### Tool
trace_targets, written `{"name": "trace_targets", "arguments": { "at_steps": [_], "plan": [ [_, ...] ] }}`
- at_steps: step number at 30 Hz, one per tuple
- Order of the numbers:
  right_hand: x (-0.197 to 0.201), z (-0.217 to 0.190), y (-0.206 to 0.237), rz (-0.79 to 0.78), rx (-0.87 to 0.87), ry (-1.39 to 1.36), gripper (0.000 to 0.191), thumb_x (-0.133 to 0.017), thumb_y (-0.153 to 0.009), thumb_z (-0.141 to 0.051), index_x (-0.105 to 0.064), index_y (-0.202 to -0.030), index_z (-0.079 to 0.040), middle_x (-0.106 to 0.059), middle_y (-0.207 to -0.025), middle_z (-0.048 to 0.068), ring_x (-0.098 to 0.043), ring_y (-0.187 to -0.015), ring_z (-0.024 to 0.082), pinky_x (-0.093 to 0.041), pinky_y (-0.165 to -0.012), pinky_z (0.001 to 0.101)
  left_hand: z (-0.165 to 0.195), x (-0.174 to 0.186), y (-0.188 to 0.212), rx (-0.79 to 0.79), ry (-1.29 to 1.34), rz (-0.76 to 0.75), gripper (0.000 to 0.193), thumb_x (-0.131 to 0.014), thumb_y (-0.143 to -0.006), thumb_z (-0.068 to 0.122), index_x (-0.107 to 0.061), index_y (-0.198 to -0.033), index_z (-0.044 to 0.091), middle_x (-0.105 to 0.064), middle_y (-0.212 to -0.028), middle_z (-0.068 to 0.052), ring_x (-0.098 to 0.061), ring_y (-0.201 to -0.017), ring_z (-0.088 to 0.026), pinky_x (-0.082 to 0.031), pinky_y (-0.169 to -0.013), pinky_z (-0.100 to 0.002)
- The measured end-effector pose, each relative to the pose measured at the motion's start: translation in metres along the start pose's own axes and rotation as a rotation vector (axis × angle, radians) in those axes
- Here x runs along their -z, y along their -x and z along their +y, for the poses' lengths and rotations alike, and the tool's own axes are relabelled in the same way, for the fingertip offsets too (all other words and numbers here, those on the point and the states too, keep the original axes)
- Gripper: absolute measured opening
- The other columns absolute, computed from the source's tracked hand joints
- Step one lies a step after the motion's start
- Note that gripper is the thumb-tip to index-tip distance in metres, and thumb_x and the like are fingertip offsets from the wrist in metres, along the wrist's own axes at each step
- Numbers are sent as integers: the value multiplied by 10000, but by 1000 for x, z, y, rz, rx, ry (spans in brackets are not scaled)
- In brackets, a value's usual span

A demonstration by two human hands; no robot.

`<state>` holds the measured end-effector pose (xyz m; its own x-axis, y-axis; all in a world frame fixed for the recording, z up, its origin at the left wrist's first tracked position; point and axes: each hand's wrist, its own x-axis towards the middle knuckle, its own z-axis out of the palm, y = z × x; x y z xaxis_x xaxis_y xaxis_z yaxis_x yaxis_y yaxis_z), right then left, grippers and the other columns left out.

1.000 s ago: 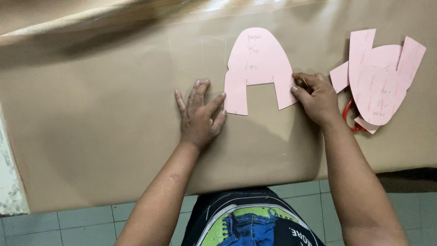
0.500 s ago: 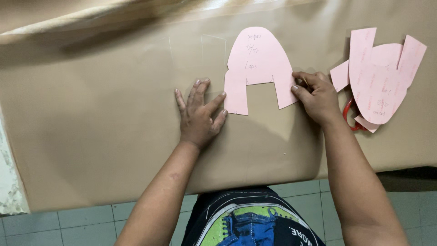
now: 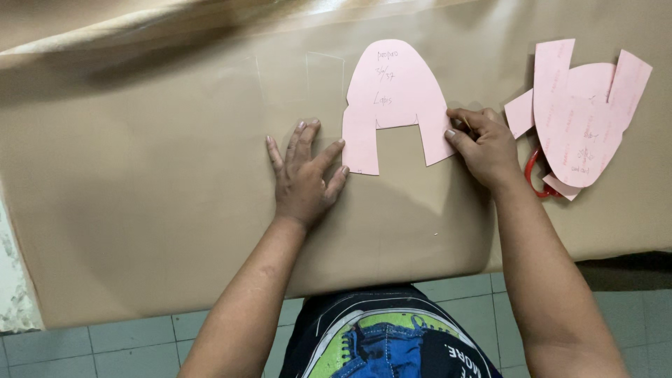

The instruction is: The person places pink paper shoe pattern pieces on a roll of brown kraft paper and traces around them with a pencil, repositioning each pattern piece to trace its outline onto the paper. The person smooths the paper flat and keeps scissors nearby on the table.

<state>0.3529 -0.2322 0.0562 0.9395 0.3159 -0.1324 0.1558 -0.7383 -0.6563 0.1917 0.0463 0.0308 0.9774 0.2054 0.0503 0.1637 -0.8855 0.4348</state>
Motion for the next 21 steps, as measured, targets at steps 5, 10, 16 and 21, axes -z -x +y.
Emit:
{"name": "trace_targets", "arguments": {
  "at_steps": [5, 10, 16, 21],
  "plan": [
    [0, 2, 0, 6, 28, -2, 368, -758, -921, -177, -740, -1288, -165, -609, -1029, 43, -617, -959, 163, -503, -898, 312, 0, 1, -1, 7, -4, -4, 417, -680, -911, 448, -666, -1302, 305, -360, -1578, -82, -233, -1528, -270, 32, -1210, -694],
    [2, 3, 1, 2, 33, -7, 369, -758, -924, -181, -738, -1292, -171, -616, -1023, 38, -623, -966, 158, -503, -900, 308, 1, 3, 0, -5, 23, 2, 416, -686, -908, 437, -674, -1303, 305, -360, -1584, -85, -232, -1533, -270, 31, -1209, -696],
    [0, 5, -1, 6, 51, 45, 372, -760, -919, -182, -743, -1291, -164, -616, -1022, 49, -618, -960, 178, -498, -883, 325, -1, 4, -1, -13, 38, 2, 428, -696, -905, 439, -673, -1302, 282, -355, -1580, -93, -225, -1533, -281, 45, -1202, -701],
    [0, 11, -2, 10, 113, 58, 359, -757, -935, -186, -742, -1292, -154, -616, -1029, 66, -615, -961, 198, -500, -874, 334, 5, 2, -7, 1, 6, -32, 435, -702, -857, 398, -680, -1263, 242, -354, -1556, -104, -214, -1500, -301, 58, -1145, -707]
  ]
}}
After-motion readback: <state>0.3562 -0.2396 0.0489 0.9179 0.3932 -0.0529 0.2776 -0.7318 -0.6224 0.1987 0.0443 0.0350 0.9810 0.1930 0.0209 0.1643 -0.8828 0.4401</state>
